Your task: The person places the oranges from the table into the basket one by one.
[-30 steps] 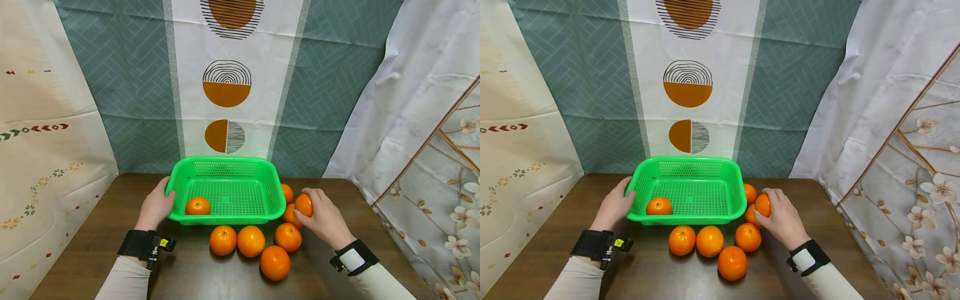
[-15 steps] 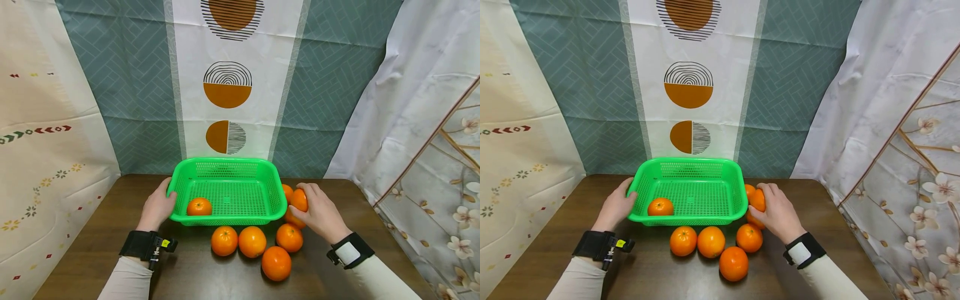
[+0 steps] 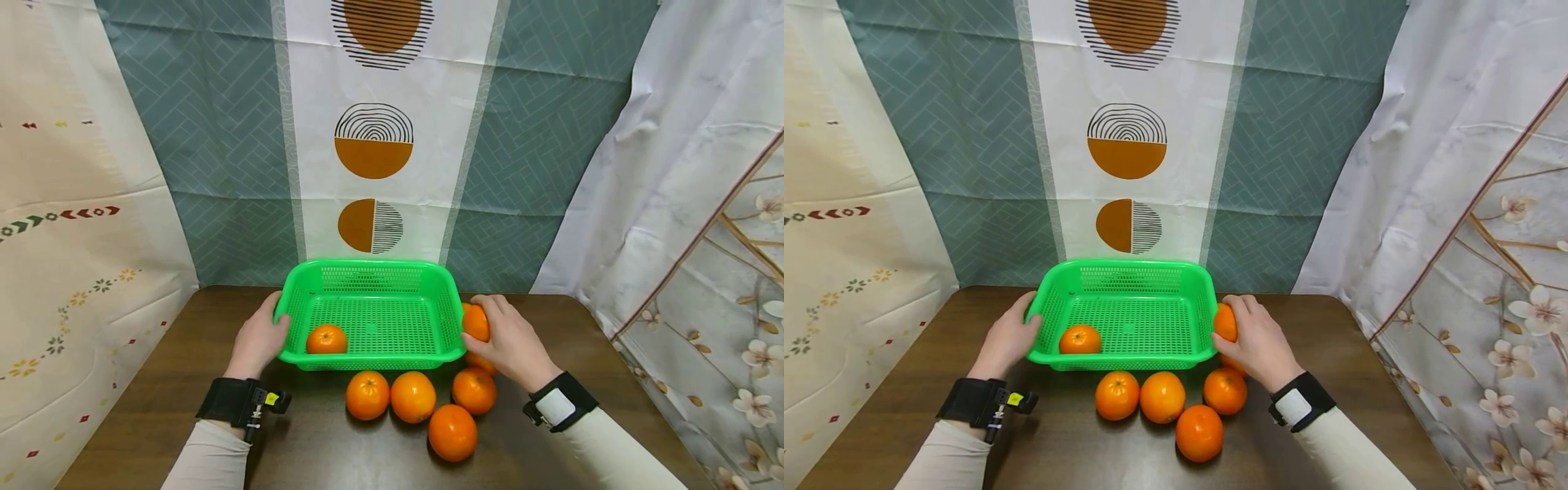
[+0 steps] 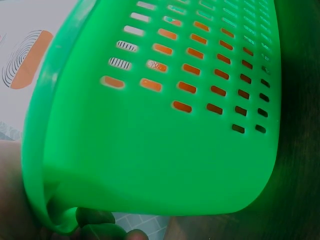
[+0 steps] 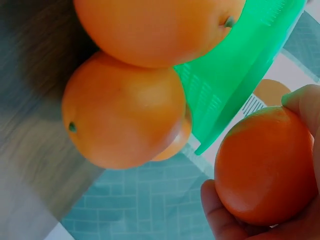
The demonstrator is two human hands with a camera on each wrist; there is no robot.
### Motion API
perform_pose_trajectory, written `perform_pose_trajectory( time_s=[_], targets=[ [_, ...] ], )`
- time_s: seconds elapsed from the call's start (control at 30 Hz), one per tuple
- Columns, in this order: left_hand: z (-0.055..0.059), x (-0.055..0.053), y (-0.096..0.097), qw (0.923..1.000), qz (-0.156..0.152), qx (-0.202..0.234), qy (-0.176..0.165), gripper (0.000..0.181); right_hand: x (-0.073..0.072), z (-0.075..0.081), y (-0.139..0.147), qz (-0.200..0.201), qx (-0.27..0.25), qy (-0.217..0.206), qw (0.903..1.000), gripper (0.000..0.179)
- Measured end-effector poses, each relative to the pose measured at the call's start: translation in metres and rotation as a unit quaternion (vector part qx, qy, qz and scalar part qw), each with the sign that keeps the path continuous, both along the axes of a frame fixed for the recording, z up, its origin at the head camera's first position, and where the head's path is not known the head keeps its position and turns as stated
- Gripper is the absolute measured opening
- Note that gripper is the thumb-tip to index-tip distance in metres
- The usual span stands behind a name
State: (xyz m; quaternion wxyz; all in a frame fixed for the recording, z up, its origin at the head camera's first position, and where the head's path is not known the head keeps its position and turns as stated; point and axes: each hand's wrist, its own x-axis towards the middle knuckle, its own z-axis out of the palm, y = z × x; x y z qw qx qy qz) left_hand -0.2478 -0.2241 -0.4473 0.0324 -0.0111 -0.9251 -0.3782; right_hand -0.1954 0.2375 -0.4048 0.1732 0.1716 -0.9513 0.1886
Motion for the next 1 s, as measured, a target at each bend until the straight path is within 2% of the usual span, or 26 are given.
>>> perform_pose_trajectory(
  time_s=[1.0],
  targets=[
    [0.000, 0.001, 0.001, 1.0000, 0.000, -0.005, 0.007, 0.061, -0.018, 0.006, -0.041, 0.034, 0.028, -0.028, 0.9986, 0.064]
  ],
)
